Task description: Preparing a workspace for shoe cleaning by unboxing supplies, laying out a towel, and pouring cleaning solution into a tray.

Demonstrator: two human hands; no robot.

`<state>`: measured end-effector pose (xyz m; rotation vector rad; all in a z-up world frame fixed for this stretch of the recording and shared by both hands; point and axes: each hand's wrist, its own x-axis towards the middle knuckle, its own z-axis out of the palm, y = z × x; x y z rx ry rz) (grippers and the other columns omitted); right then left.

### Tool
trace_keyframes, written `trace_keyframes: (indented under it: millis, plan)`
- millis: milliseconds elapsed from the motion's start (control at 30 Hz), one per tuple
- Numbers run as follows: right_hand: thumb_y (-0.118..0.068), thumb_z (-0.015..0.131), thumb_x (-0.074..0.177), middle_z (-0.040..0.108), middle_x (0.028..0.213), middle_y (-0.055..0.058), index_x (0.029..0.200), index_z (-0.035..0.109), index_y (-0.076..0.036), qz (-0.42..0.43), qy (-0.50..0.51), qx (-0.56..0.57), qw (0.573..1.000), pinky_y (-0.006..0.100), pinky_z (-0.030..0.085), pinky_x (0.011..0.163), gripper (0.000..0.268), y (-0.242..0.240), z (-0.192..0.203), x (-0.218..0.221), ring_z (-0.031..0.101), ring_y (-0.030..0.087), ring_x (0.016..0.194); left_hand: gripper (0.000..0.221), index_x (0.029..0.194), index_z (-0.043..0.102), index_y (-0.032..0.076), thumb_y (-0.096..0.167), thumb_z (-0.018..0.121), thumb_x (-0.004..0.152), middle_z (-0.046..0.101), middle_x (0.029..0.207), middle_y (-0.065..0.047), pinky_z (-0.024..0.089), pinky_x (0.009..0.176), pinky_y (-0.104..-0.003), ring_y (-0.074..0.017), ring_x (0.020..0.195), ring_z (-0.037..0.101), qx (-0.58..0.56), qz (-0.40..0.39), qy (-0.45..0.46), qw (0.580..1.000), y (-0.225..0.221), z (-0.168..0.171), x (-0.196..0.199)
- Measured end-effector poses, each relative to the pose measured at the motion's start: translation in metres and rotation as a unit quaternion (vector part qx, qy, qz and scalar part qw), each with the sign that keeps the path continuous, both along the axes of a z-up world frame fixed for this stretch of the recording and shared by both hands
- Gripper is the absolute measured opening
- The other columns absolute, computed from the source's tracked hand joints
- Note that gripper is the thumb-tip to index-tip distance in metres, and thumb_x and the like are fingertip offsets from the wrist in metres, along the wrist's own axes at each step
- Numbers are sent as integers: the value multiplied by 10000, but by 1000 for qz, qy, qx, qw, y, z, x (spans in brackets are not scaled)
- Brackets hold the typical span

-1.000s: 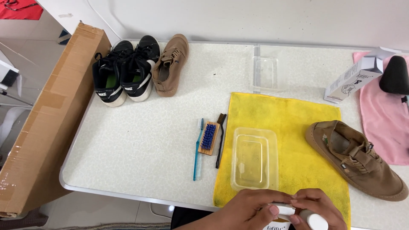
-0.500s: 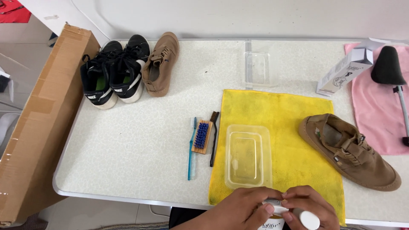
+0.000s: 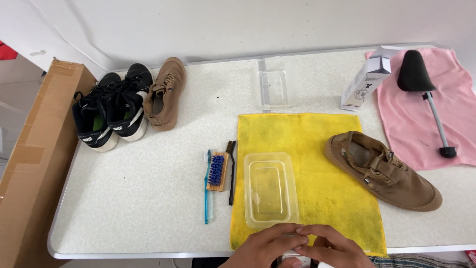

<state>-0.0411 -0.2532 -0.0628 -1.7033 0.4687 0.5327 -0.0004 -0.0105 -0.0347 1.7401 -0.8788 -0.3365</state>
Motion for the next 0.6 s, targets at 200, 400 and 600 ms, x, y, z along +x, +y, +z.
trace_keyframes:
  millis: [200, 400, 600]
  plan:
    - [-161, 788, 824, 722, 1244, 42, 1122, 789, -167, 96, -498, -123, 853, 222, 612, 726, 298, 9, 29, -1, 769, 27, 550, 467, 1512, 461, 137, 254, 579, 1076, 325, 1665, -161, 348, 1243, -400, -291, 1501, 445, 16, -54, -12, 998, 3, 2, 4]
    - [-384, 738, 859, 732, 700, 77, 1139, 644, -53, -71, -384, 45, 919, 283, 535, 542, 444, -51, -36, -16, 680, 138, 591, 577, 1382, 557, 220, 298, 740, 841, 541, 1422, -42, 713, 709, -326, -196, 1253, 602, 105, 93, 231, 963, -10, 134, 47]
    - [-188, 797, 798, 723, 740, 33, 1137, 697, -81, -46, -347, 22, 936, 300, 550, 593, 369, -64, -59, -15, 679, 133, 631, 458, 1310, 564, 127, 272, 716, 903, 535, 1333, -91, 619, 953, -352, -266, 1235, 601, 39, 154, -122, 980, -82, 116, 197]
